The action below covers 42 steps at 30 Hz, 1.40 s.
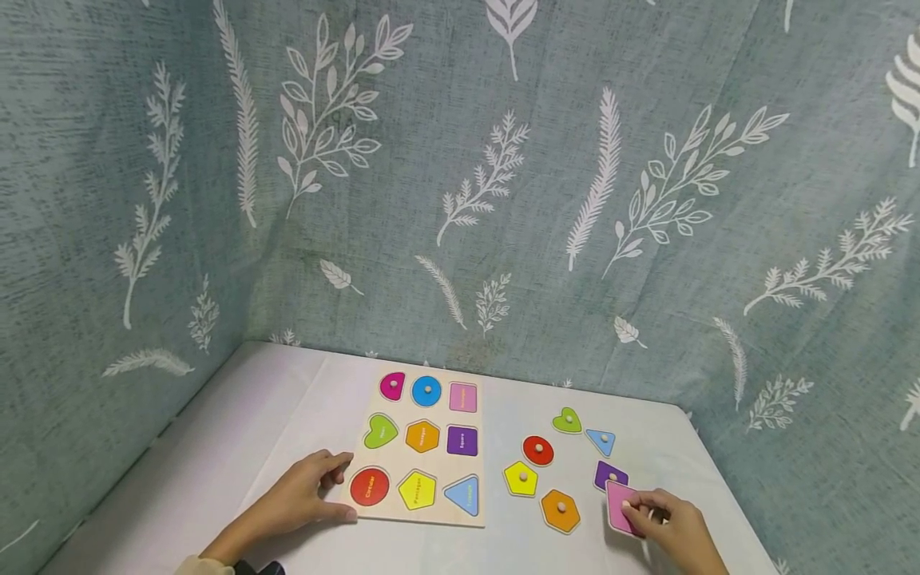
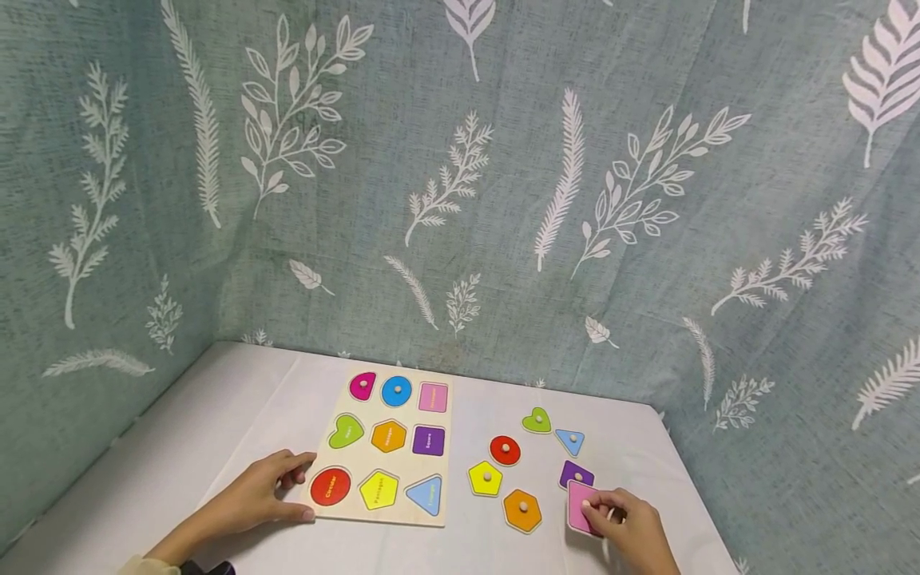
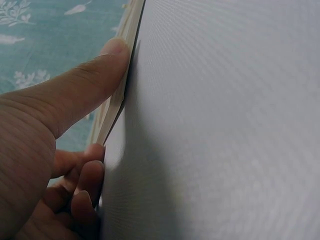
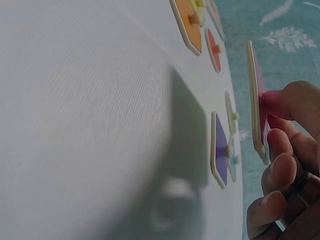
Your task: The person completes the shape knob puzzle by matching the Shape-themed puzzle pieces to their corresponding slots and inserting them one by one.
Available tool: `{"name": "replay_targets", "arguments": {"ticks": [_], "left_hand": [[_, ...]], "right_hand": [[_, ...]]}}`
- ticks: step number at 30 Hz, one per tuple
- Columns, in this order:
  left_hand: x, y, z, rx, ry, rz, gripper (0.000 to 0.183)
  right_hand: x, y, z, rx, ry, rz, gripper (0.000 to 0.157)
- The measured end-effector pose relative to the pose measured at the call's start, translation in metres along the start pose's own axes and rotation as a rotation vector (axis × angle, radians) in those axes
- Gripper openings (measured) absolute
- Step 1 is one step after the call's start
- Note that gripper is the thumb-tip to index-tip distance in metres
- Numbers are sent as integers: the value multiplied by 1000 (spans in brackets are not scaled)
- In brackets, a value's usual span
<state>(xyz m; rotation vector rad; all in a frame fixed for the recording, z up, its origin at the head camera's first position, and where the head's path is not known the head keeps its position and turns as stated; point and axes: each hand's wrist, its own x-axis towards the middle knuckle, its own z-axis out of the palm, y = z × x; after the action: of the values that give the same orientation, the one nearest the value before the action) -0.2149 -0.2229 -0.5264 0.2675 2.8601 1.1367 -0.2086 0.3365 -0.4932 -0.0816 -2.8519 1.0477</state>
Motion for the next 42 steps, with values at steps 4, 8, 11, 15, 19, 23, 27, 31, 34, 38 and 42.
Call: {"name": "replay_targets", "arguments": {"ticks": [4,8,11,15,19,23,27,31,34,38,42], "left_hand": [[-1,-1,-1,-1,-6,17,89],[-2,-2,-2,2,-8,60,87],[-2,-3,-3,6,-7,70,87],[-2,-2,-2,11,-4,61,88],[-1,0,-2,9,-3,63,87],[-3,1,-3,10,-3,73,86],[-5,0,-3,10,0,82,86],[-4,-1,-2,5,-2,73,87],[-4,-1,-2,1,-4,60,87],[-4,0,-2,-2,-4,48,86],[-3,1,-2,3,0,44,86]], "right_hand": [[4,-6,5,3,-7,-17,14],[8,-11,10,-23,-22,-11,15],[10,-15,12,-37,-27,-12,19],[13,-20,14,-8,-16,-53,19],[17,-24,17,29,-5,-101,18],[20,-29,21,36,-4,-110,18],[24,-33,25,49,-2,-121,17],[27,-35,29,78,-9,-135,17],[29,-37,32,89,-20,-139,18],[34,-40,36,81,-25,-144,18],[39,-44,40,78,-25,-147,19]]}}
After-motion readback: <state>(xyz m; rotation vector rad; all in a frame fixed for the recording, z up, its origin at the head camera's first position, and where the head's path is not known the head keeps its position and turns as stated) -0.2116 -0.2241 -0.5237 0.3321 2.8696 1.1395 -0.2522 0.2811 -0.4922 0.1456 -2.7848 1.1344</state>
